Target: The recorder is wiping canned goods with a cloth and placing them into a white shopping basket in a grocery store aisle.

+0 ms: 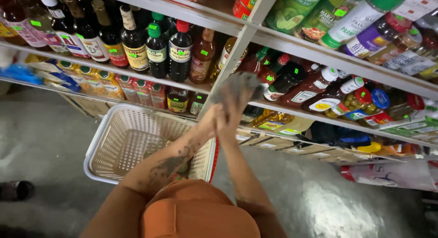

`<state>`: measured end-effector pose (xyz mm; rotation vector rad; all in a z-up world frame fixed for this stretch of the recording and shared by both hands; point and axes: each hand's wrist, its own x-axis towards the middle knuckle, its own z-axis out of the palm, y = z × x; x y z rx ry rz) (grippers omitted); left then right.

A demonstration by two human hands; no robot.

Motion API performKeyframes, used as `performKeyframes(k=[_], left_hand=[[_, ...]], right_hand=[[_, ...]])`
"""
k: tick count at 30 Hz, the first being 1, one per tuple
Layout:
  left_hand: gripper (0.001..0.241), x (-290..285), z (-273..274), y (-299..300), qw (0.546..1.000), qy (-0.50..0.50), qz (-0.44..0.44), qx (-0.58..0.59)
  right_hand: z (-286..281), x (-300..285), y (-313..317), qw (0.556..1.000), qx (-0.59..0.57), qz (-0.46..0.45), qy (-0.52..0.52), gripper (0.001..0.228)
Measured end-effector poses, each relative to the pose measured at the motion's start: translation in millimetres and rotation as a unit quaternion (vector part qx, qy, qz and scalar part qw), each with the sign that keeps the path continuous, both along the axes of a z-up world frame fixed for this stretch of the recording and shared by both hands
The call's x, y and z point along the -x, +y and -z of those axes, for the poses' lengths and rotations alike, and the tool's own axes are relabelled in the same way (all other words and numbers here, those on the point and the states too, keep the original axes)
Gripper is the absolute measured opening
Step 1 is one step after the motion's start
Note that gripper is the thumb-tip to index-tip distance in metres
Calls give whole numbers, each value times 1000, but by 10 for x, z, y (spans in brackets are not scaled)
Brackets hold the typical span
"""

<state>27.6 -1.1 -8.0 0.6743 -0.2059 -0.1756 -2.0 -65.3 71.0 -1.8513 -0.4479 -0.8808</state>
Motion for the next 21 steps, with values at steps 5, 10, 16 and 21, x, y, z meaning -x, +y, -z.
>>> performKeyframes(k=[5,10,16,21], left_hand=[[57,74,-406,-123,997,74,-8,17],[66,-121,-66,-59,997,48,-25,-50],[85,56,-297,-108,998,37,-13,-47],[98,59,-697,115,950,-170,-110,-236]], right_hand=[[-29,-380,-112,947,-301,-88,74,73],[471,-134,37,863,-415,-75,277,80],[485,-615,-510,819,-490,-126,269,73],[61,-719,-919,810,-492,-218,233,58]])
